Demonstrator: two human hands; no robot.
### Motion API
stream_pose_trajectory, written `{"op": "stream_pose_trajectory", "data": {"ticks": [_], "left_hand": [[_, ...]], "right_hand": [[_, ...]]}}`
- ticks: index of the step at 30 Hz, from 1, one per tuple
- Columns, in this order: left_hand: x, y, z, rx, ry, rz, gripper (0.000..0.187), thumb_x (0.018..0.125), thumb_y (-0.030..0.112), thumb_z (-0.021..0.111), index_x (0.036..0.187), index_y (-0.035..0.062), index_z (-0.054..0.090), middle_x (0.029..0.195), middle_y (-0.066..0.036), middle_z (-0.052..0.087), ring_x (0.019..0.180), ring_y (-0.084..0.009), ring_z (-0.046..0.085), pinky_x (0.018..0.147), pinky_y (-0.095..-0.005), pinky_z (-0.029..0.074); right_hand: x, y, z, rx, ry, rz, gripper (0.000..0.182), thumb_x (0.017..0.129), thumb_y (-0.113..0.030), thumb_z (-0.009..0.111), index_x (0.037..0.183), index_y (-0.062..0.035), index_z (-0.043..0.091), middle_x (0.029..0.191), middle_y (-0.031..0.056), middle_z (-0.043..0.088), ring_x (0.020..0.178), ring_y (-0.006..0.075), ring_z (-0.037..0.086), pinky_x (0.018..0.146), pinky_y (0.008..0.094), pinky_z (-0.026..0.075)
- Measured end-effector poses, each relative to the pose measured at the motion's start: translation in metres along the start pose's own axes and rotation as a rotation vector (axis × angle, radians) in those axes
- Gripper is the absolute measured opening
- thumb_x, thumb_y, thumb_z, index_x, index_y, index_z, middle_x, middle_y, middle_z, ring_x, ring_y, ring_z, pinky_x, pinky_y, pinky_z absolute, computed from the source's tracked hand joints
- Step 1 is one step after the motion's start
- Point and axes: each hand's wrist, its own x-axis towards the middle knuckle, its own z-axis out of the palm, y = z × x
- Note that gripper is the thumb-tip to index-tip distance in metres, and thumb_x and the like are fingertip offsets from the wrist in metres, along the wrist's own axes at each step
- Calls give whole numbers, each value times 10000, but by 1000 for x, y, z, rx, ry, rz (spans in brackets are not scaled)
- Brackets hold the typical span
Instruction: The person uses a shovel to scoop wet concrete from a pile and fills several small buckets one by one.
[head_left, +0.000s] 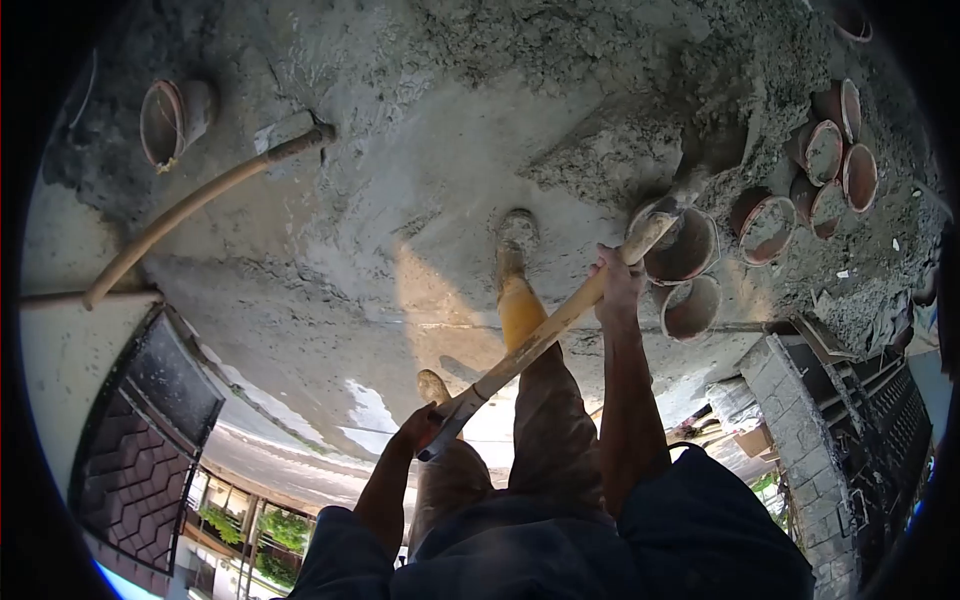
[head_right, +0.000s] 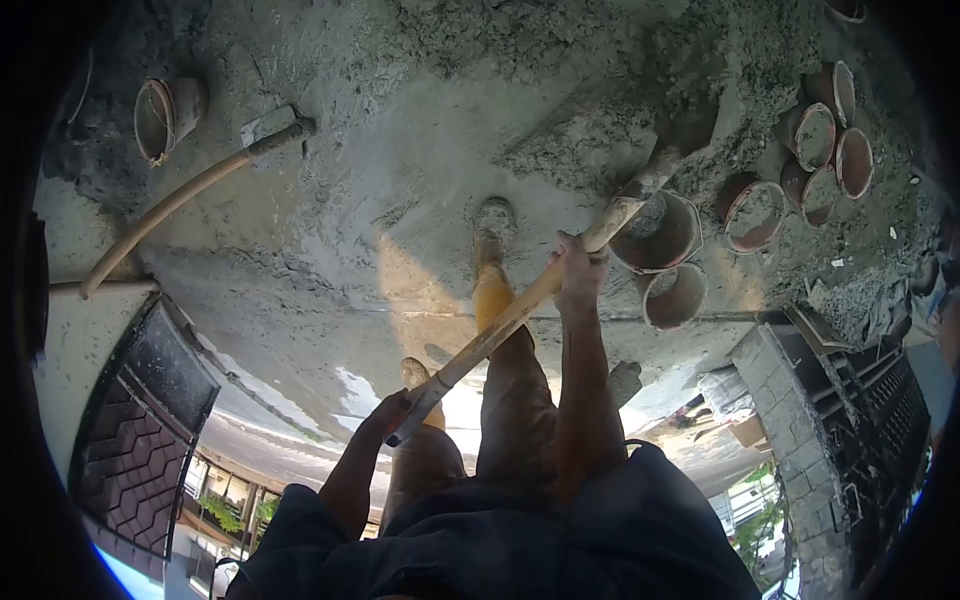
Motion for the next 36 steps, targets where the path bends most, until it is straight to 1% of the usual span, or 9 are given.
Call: {"op": "stream_pose_trajectory", "data": {"ticks": [2, 5, 14, 16, 18, 20, 26, 32, 36], "left_hand": [[3, -6, 0, -39, -383, -347, 374, 881, 399, 419, 758, 73, 556, 503, -86, 488, 413, -194, 494, 390, -285, 411], [-61, -25, 40, 679, 137, 8, 392, 877, 412, 429, 805, 58, 583, 526, -101, 516, 451, -225, 515, 435, -297, 443], [-51, -63, -35, -71, -391, -89, 415, 873, 436, 470, 1042, 61, 531, 847, -86, 620, 705, -182, 615, 570, -294, 507], [-101, -45, -19, -179, 11, 187, 432, 873, 451, 462, 991, 42, 530, 780, -56, 579, 660, -163, 577, 558, -341, 487], [-43, -60, -103, -309, -218, 350, 448, 858, 507, 447, 849, 66, 524, 622, -22, 500, 529, -162, 502, 507, -367, 449], [-58, -48, -113, -406, -141, 416, 384, 834, 527, 462, 738, 155, 473, 540, -3, 448, 444, -148, 436, 459, -313, 390], [-94, -123, -261, -391, 518, 893, 392, 825, 431, 456, 580, 147, 344, 432, 9, 310, 327, -144, 312, 329, -283, 278], [-140, -224, -326, -444, 1195, 759, 399, 828, 430, 426, 587, 127, 332, 412, 6, 300, 291, -122, 278, 278, -288, 269], [-129, -185, -288, -466, 1062, 799, 399, 799, 400, 428, 536, 118, 329, 394, -11, 283, 271, -147, 295, 253, -285, 265]], "right_hand": [[14, -17, 4, -103, -49, -115, 181, 709, -39, 636, 781, -72, 473, 607, 18, 459, 442, 129, 461, 392, 264, 390], [15, -31, -3, -195, 62, -241, 180, 701, -25, 628, 777, -69, 471, 589, 14, 454, 426, 124, 450, 382, 251, 379], [-92, -20, -39, 58, -68, -209, 170, 741, -33, 591, 828, -67, 449, 628, 34, 480, 443, 135, 468, 405, 265, 406], [-108, -4, -36, 241, -356, -134, 143, 760, -55, 576, 832, -61, 452, 630, 38, 488, 457, 146, 480, 432, 278, 424], [-108, 21, -23, 295, -468, -41, 140, 760, -74, 583, 821, -60, 458, 651, 45, 492, 485, 152, 489, 462, 292, 436], [-103, 67, 10, 163, -179, 19, 114, 761, -77, 584, 767, -65, 471, 687, 48, 495, 501, 143, 480, 469, 297, 436], [-158, 285, 60, 213, -358, 506, 165, 787, -111, 607, 705, -119, 464, 555, -25, 363, 446, 115, 376, 434, 290, 375], [-251, 447, 34, 66, -402, 965, 231, 704, -88, 684, 714, -120, 455, 610, -1, 453, 491, 142, 458, 470, 342, 438], [-200, 417, 36, 126, -461, 881, 223, 705, -87, 678, 691, -114, 457, 583, -7, 433, 481, 142, 444, 472, 342, 426]]}}
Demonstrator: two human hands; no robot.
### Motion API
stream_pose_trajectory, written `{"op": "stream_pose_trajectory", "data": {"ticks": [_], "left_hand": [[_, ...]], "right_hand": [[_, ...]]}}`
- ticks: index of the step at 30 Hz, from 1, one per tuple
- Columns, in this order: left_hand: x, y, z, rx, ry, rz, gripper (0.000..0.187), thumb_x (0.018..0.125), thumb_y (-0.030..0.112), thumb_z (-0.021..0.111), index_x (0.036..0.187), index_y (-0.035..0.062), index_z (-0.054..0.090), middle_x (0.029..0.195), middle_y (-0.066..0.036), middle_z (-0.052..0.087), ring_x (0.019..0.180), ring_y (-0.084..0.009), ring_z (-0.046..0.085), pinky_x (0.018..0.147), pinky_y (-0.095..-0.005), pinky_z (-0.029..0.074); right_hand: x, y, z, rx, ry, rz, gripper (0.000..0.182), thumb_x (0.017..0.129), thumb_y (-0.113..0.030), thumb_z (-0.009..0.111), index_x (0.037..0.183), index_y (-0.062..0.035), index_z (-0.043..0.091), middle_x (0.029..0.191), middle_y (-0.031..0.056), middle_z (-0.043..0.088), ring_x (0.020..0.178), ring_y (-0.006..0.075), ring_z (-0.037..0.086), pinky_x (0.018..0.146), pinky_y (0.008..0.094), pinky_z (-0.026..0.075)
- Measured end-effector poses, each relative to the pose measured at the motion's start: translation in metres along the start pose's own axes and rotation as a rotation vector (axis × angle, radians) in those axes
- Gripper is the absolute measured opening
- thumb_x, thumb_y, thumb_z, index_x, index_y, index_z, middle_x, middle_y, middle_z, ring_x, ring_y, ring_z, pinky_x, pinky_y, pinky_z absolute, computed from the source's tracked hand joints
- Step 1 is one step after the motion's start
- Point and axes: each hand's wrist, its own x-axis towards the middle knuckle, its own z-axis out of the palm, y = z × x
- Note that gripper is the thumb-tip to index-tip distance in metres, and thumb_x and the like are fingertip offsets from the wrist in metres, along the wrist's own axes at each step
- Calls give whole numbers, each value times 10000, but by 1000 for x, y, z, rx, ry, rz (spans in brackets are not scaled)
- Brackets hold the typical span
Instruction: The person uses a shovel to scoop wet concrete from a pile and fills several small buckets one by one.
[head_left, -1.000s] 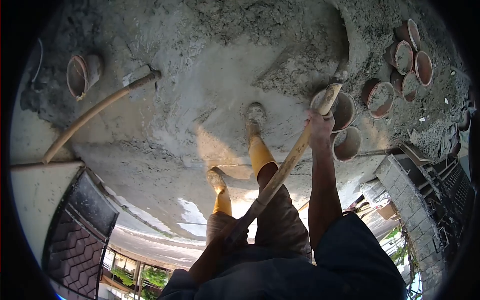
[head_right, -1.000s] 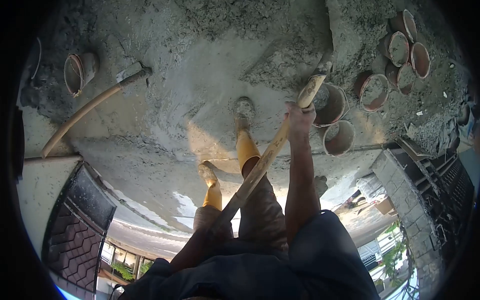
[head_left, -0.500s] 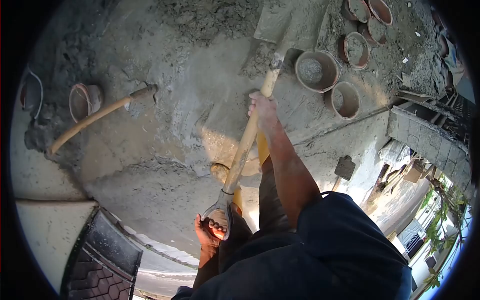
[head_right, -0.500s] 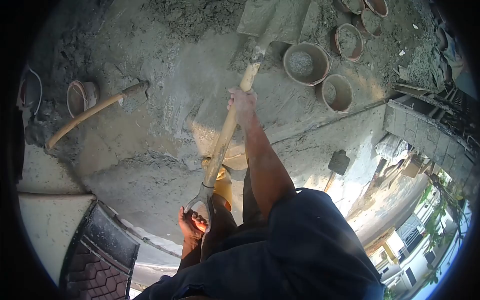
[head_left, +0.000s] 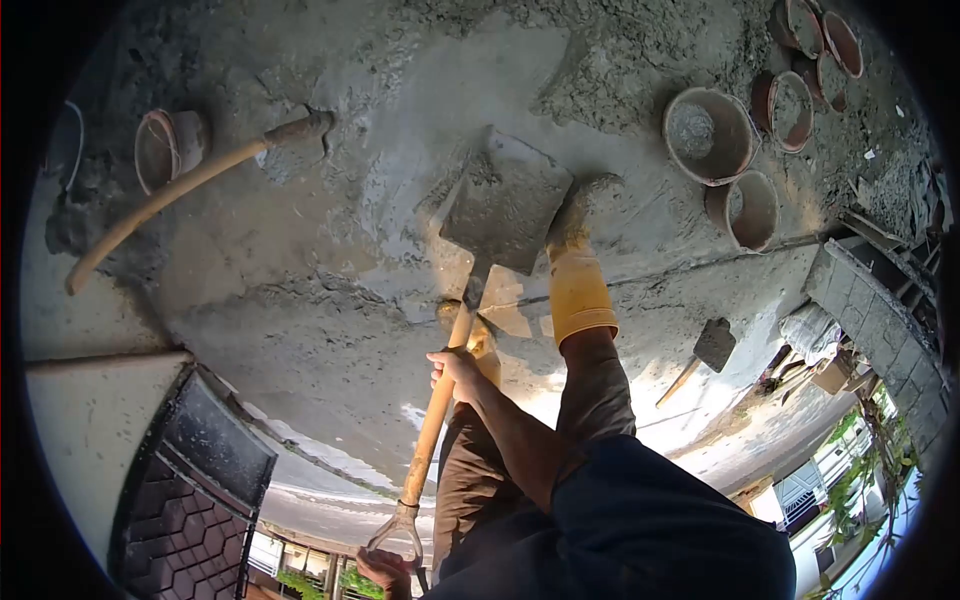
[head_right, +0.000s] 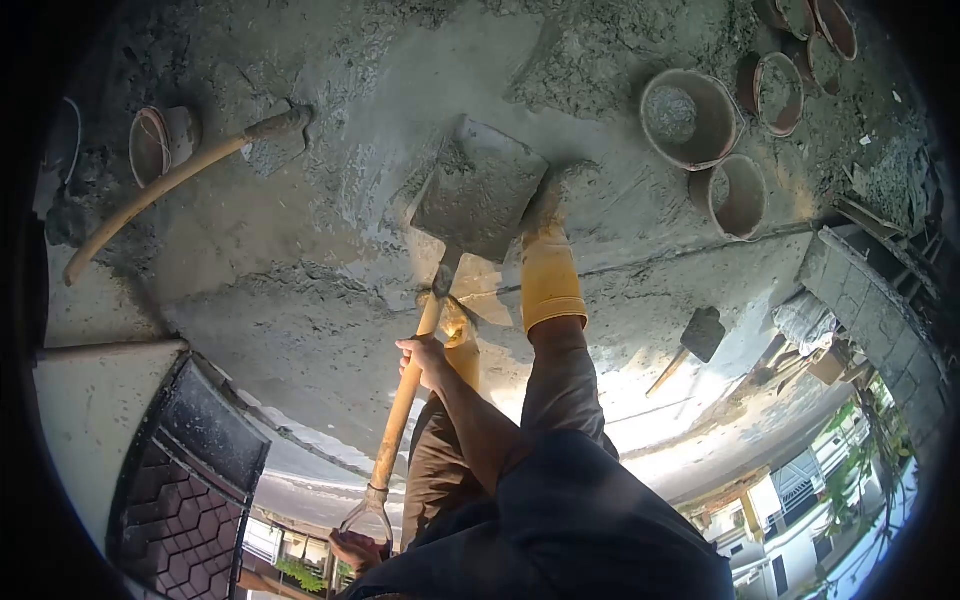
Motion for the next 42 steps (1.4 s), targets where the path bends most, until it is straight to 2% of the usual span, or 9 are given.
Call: {"op": "stream_pose_trajectory", "data": {"ticks": [4, 6, 9, 16, 20, 22, 26, 31, 42], "left_hand": [[-59, 33, 168, -123, -454, -127, 382, 844, 400, 417, 580, 125, 392, 408, -12, 352, 322, -156, 363, 359, -293, 343], [-118, 76, 258, -125, -481, -205, 378, 830, 430, 462, 582, 156, 387, 425, 12, 333, 337, -141, 336, 371, -278, 307], [-165, 124, 306, -138, -540, -157, 350, 840, 401, 467, 598, 160, 393, 451, 29, 329, 353, -115, 342, 381, -272, 309], [-221, 172, 280, 9, -456, -69, 385, 832, 424, 483, 608, 118, 415, 433, -27, 385, 357, -173, 403, 400, -300, 374], [-276, 225, 254, 89, -497, -14, 446, 846, 491, 398, 615, 112, 431, 450, -17, 376, 389, -163, 409, 439, -294, 379], [-287, 247, 253, 115, -457, 6, 417, 867, 463, 401, 632, 119, 407, 468, 10, 330, 373, -128, 360, 373, -273, 303], [-198, 244, 296, -21, -392, 294, 358, 867, 303, 517, 592, 155, 343, 451, 36, 314, 326, -55, 272, 308, -221, 181], [-81, 245, 348, -33, -428, 446, 351, 879, 249, 492, 594, 130, 325, 405, 37, 295, 299, -50, 277, 295, -216, 194], [-12, 235, 361, 19, -478, 195, 263, 867, 234, 444, 635, 119, 401, 419, 21, 309, 312, -68, 297, 291, -214, 232]], "right_hand": [[7, -226, 8, -51, 62, -292, 208, 776, -75, 559, 648, -116, 401, 552, -6, 343, 451, 138, 360, 466, 329, 370], [-15, -341, 28, -47, 180, -314, 189, 778, -75, 558, 662, -111, 412, 559, -4, 360, 455, 135, 366, 459, 309, 366], [-23, -411, 36, -22, 150, -383, 130, 767, -43, 563, 694, -68, 458, 573, 16, 396, 463, 153, 408, 453, 355, 402], [-75, -423, 46, 46, 34, -285, 198, 789, -110, 605, 710, -118, 424, 612, -4, 394, 488, 138, 405, 495, 314, 390], [-88, -446, 47, 354, -203, -315, 170, 780, -150, 620, 760, -113, 455, 619, -8, 432, 495, 136, 433, 495, 311, 397], [-78, -462, 50, 461, -282, -344, 176, 782, -169, 622, 758, -120, 454, 619, -16, 434, 496, 131, 431, 492, 299, 391], [-51, -466, 78, 258, -120, -230, 181, 804, -146, 564, 702, -132, 416, 601, -31, 385, 481, 123, 382, 500, 297, 367], [-3, -447, 111, 247, 42, -300, 157, 811, -97, 515, 719, -134, 394, 630, -25, 326, 516, 122, 336, 512, 306, 347], [-47, -418, 118, 204, 260, -475, 104, 801, -84, 526, 782, -113, 429, 653, -15, 342, 545, 127, 362, 529, 316, 378]]}}
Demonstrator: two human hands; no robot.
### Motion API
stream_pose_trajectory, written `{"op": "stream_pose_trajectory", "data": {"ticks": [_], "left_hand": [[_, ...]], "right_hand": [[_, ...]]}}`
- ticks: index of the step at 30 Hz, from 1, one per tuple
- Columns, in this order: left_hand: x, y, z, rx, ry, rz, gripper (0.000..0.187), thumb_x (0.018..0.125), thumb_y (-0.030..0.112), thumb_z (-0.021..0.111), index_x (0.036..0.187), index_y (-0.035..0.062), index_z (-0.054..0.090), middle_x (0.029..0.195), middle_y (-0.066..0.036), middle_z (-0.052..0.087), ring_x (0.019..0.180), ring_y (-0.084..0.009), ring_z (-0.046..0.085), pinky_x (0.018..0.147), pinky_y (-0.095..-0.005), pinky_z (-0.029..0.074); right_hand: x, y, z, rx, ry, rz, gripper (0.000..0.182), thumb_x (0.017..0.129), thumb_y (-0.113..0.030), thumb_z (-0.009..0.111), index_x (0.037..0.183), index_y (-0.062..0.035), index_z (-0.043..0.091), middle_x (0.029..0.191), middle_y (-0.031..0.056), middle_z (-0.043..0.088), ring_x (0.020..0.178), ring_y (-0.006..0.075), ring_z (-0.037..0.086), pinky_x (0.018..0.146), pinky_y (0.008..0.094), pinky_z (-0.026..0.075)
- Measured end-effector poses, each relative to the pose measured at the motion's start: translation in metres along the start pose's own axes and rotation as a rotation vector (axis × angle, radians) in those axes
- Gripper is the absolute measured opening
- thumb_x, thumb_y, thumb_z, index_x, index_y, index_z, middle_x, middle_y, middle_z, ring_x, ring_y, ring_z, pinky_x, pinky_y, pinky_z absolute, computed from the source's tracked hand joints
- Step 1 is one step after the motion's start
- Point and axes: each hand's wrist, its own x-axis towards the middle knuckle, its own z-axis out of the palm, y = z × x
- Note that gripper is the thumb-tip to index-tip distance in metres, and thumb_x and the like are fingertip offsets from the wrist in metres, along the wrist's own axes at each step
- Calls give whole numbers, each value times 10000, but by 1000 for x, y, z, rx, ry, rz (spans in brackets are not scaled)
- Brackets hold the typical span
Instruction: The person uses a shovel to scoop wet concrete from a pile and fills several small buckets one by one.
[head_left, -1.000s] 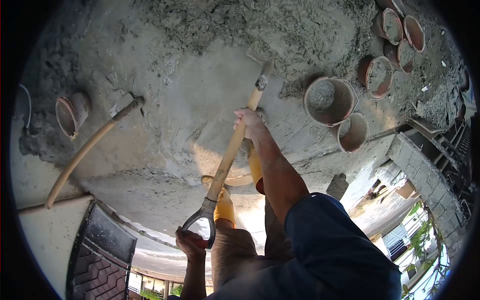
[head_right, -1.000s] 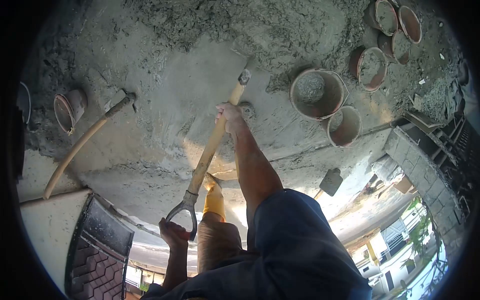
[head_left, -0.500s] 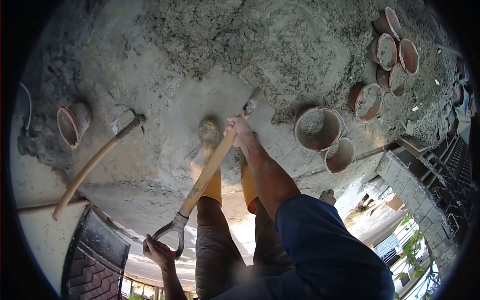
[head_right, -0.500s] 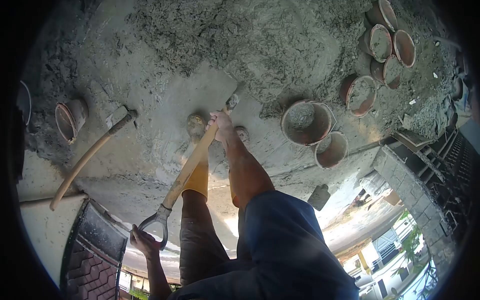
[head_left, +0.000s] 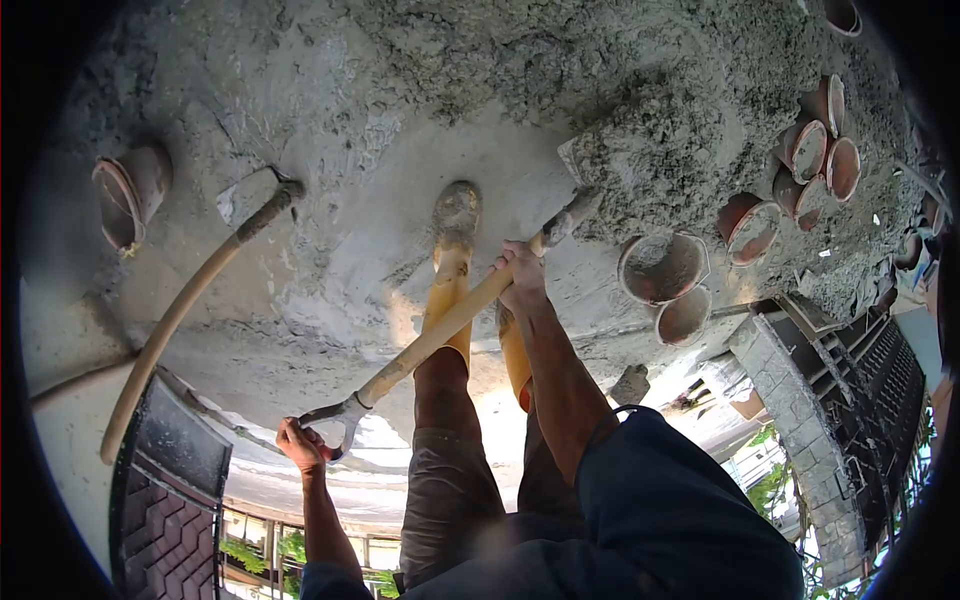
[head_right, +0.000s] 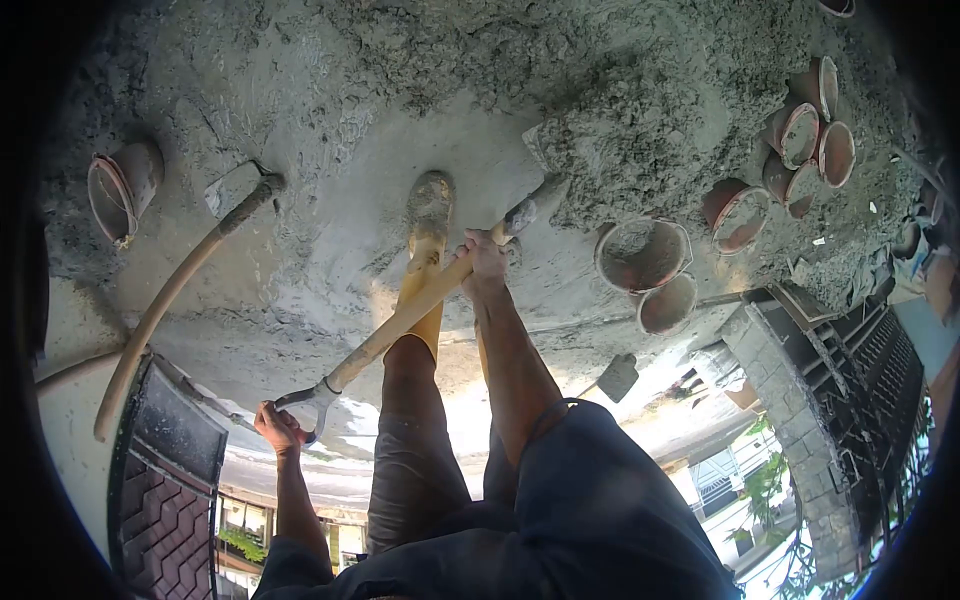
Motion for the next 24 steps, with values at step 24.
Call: {"op": "stream_pose_trajectory", "data": {"ticks": [24], "left_hand": [[-93, 78, -15, 572, -790, -1252, 543, 870, 581, 287, 625, 128, 457, 487, 5, 351, 392, -129, 322, 398, -265, 268]], "right_hand": [[-135, -97, 28, -337, 215, -627, 133, 684, 1, 576, 657, -31, 450, 581, 46, 491, 392, 147, 465, 364, 274, 392]]}}
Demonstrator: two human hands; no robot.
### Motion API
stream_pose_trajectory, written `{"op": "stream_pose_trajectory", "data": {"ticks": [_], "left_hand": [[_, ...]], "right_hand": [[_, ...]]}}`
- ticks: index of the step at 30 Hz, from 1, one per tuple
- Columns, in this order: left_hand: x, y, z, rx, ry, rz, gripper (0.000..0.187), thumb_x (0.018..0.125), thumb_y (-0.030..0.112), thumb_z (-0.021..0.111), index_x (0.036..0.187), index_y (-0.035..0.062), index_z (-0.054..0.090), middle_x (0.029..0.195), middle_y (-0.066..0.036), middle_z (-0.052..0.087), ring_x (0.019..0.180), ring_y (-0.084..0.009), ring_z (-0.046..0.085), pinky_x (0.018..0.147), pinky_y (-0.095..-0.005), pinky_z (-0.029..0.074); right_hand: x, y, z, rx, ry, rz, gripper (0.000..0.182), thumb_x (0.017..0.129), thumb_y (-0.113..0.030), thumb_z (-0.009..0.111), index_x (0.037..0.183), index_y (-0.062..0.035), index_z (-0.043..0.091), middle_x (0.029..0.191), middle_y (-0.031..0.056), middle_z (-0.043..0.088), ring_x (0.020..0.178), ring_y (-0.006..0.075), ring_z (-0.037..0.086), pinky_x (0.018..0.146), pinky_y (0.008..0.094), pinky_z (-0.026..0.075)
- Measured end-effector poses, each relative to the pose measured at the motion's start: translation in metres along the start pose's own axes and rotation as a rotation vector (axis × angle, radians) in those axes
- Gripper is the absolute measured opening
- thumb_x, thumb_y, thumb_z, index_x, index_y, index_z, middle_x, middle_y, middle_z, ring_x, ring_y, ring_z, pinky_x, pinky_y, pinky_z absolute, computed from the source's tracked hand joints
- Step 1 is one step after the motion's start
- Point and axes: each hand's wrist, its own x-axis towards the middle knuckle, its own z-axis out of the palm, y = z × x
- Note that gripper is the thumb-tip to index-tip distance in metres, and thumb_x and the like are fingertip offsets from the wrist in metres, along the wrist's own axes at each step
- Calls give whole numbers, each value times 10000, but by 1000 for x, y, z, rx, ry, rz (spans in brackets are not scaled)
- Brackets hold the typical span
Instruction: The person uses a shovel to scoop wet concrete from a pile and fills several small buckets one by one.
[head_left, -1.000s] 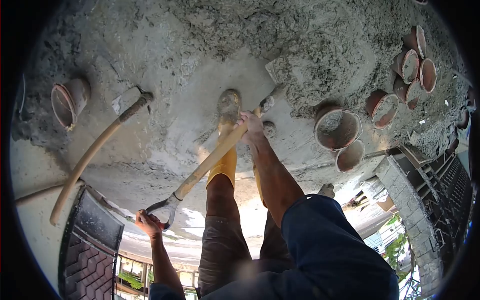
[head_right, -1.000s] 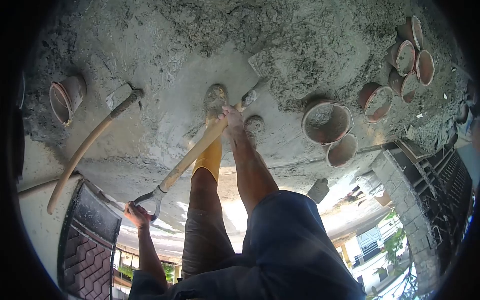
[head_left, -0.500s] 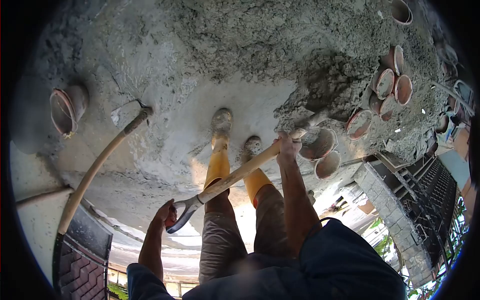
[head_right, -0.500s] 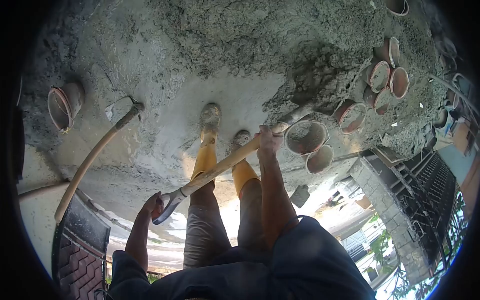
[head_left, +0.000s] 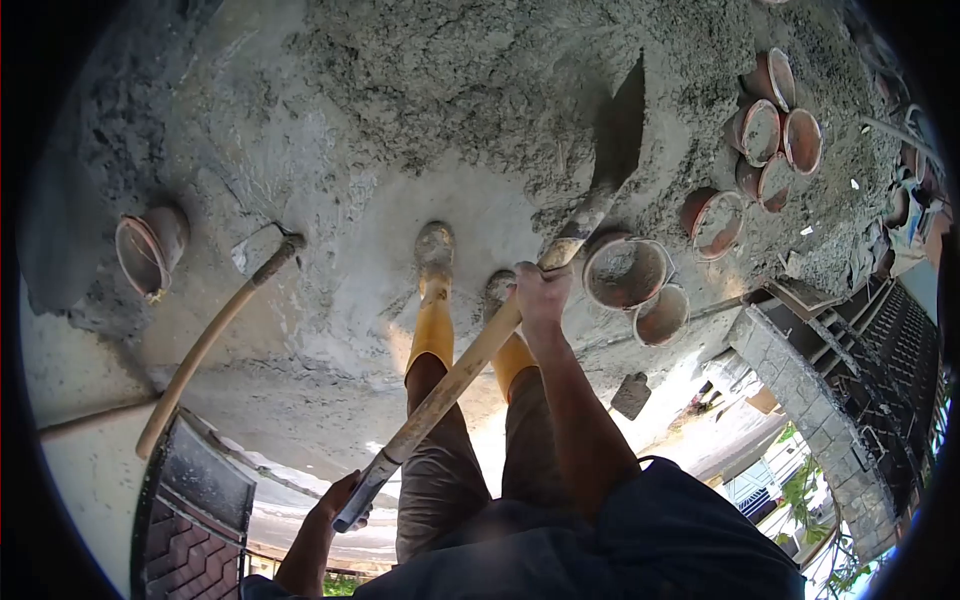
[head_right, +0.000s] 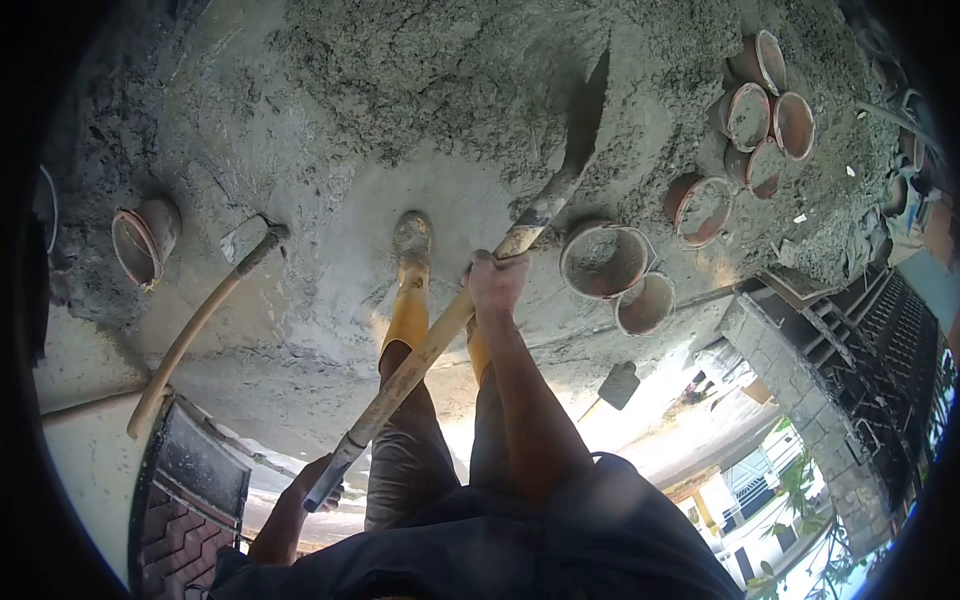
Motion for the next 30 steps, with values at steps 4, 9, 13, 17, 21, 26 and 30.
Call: {"op": "stream_pose_trajectory", "data": {"ticks": [4, 9, 13, 17, 21, 26, 30], "left_hand": [[39, 46, -7, -367, -315, -40, 552, 828, 605, 381, 573, 118, 431, 472, 21, 331, 373, -107, 300, 396, -251, 272], [31, -50, 7, -241, -87, 257, 525, 842, 567, 412, 665, 87, 525, 498, -17, 411, 388, -136, 385, 390, -299, 337], [41, -111, -29, -518, 170, 828, 362, 808, 415, 582, 680, 80, 535, 504, -35, 480, 375, -160, 452, 356, -313, 379], [-112, -184, 83, -272, 648, 1441, 280, 731, 237, 687, 624, 58, 500, 465, -16, 446, 352, -131, 423, 330, -281, 337], [-197, -243, 176, -192, 809, 1885, 425, 653, 363, 763, 640, 36, 491, 463, -20, 464, 346, -106, 458, 318, -218, 359], [-245, -284, 198, 773, 731, 1729, 273, 658, 191, 730, 627, 19, 521, 487, -37, 489, 396, -134, 423, 420, -284, 388], [-267, -262, 205, 1106, 912, 1759, 203, 628, 131, 724, 680, 19, 562, 553, -88, 524, 473, -171, 490, 489, -279, 420]], "right_hand": [[59, 36, 17, -18, -120, 44, 124, 705, 1, 563, 744, 10, 445, 598, 52, 491, 404, 140, 468, 363, 272, 396], [3, 35, -39, 23, -90, 51, 86, 725, -27, 569, 693, -30, 490, 581, 41, 502, 413, 140, 476, 366, 270, 388], [-31, 41, -69, 229, -132, 118, 91, 738, -47, 570, 709, -55, 484, 585, 32, 476, 437, 140, 469, 381, 277, 389], [-74, 14, -69, 434, -325, 498, 106, 760, -61, 549, 727, -90, 451, 588, 12, 425, 466, 149, 442, 418, 305, 389], [-117, -7, -57, 447, -522, 679, 134, 800, -60, 519, 730, -104, 414, 579, 14, 401, 468, 162, 428, 444, 315, 384], [-167, -6, -30, 372, -690, 671, 146, 850, -148, 500, 744, -103, 411, 595, 24, 421, 473, 179, 430, 480, 348, 402], [-205, -17, -34, 316, -870, 601, 152, 867, -222, 512, 859, -75, 476, 733, 52, 525, 551, 193, 525, 541, 343, 456]]}}
